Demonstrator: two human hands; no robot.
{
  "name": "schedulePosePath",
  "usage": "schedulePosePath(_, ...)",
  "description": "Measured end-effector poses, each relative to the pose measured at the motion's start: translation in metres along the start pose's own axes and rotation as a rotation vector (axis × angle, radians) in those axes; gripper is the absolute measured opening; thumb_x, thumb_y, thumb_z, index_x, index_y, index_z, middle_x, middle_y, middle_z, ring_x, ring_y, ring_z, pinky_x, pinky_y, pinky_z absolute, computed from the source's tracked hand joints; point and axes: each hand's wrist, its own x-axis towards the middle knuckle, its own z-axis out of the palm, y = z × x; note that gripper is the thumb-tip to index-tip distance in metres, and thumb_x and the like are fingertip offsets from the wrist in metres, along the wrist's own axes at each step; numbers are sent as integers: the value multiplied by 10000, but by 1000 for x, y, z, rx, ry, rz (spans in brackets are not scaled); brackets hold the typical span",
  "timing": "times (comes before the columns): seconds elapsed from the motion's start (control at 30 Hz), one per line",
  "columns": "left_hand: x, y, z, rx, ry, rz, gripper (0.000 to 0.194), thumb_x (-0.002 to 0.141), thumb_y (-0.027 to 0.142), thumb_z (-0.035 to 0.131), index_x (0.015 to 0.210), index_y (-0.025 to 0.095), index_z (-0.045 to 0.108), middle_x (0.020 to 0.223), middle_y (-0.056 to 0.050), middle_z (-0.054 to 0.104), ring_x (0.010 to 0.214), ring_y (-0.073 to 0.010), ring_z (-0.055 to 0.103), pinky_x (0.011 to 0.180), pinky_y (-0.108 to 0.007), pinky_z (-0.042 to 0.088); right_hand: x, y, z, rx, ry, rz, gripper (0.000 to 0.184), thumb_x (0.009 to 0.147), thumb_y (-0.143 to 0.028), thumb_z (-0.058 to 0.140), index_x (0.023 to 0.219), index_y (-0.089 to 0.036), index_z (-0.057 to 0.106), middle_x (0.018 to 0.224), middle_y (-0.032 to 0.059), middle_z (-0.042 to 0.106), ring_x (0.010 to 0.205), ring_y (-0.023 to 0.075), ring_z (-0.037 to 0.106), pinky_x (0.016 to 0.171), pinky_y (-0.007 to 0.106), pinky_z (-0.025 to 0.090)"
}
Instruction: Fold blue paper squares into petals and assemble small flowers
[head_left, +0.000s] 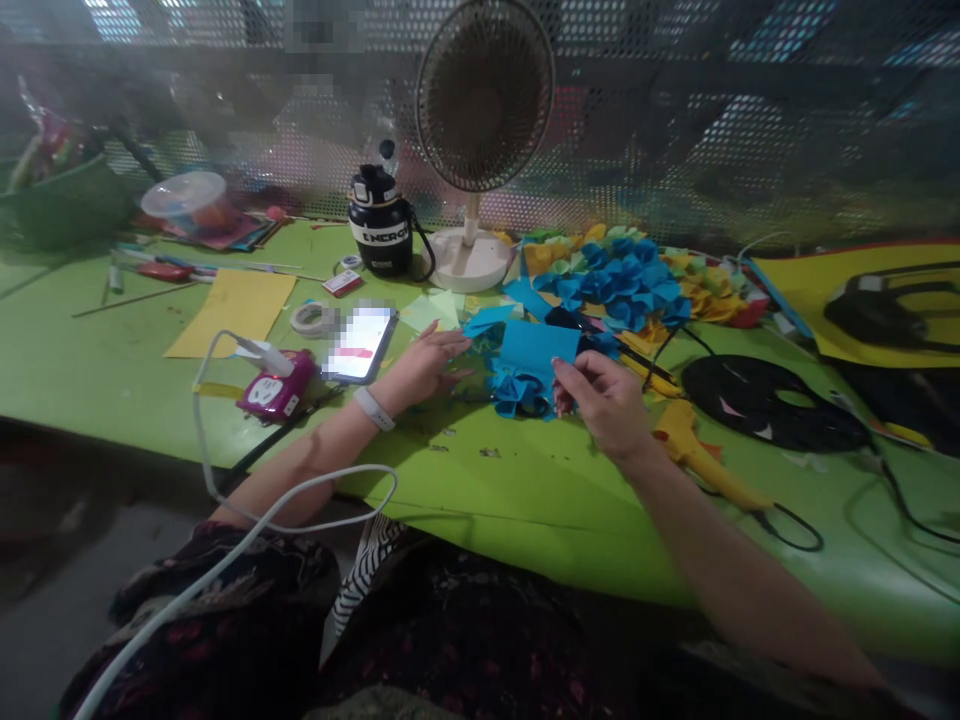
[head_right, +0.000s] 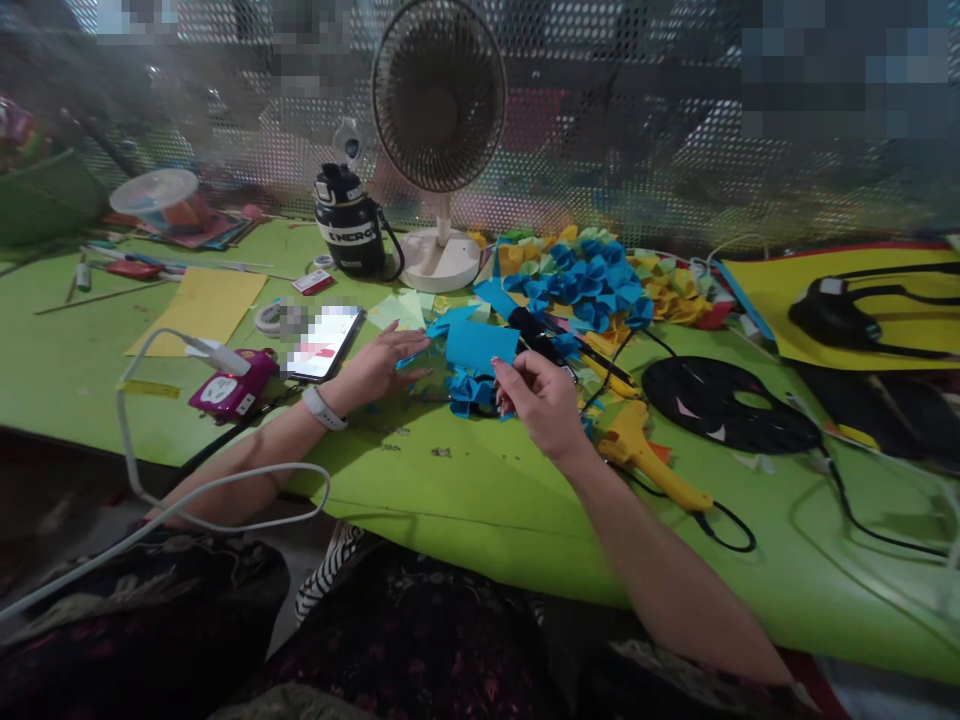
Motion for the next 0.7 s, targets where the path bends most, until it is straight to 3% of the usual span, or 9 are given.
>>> schedulePosePath(0.1, 1, -7, 3, -113, 87, 47, 277, 948, 303, 637, 1179, 171, 713, 1230, -138, 737, 1195, -250, 688, 1217, -548, 366, 1, -1, -2, 9, 31, -13, 482, 764, -613, 774, 606, -218, 546, 522, -20, 597, 423, 95, 532, 422, 238, 458)
schedulePosePath(0.2, 1, -4, 5, -99, 108, -1, 231, 942, 291, 641, 1117, 174, 737, 1155, -120, 766, 1120, -244, 721, 1183, -518, 427, 3, -1, -5, 10, 63, -30, 477, 757, -603, 783, 599, -218, 549, 520, -22, 597, 416, 93, 529, 414, 236, 446)
schedulePosePath(0.37, 9, 16, -1, 40, 69, -117, 333, 910, 318, 669, 1182, 130, 706, 1284, -169, 705, 1149, -278, 696, 1041, -465, 546, 7, -2, -6, 28, 120, -39, 479, 735, -603, 795, 589, -216, 554, 504, -28, 580, 397, 88, 516, 396, 233, 428)
schedulePosePath(0.47, 25, 30, -6, 202, -105, -156, 383, 922, 340, 627, 1207, 91, 680, 1386, -212, 628, 1201, -310, 662, 1034, -443, 529, 8, -1, -7, 36, 125, -44, 470, 738, -593, 796, 591, -215, 560, 507, -29, 577, 394, 85, 512, 400, 233, 434)
schedulePosePath(0.6, 50, 39, -6, 355, -379, -191, 317, 958, 302, 535, 1132, 90, 693, 1167, -192, 725, 1061, -305, 711, 881, -385, 553, 11, -2, -12, 52, 154, -55, 450, 751, -575, 793, 607, -216, 564, 508, -35, 570, 402, 82, 506, 405, 226, 430)
schedulePosePath(0.7, 58, 37, -1, 414, -454, -147, 299, 990, 218, 441, 1087, 97, 697, 1138, -191, 727, 1034, -287, 716, 833, -353, 536, 12, -5, -15, 51, 174, -60, 454, 763, -569, 785, 602, -216, 549, 505, -40, 552, 404, 78, 491, 409, 223, 422)
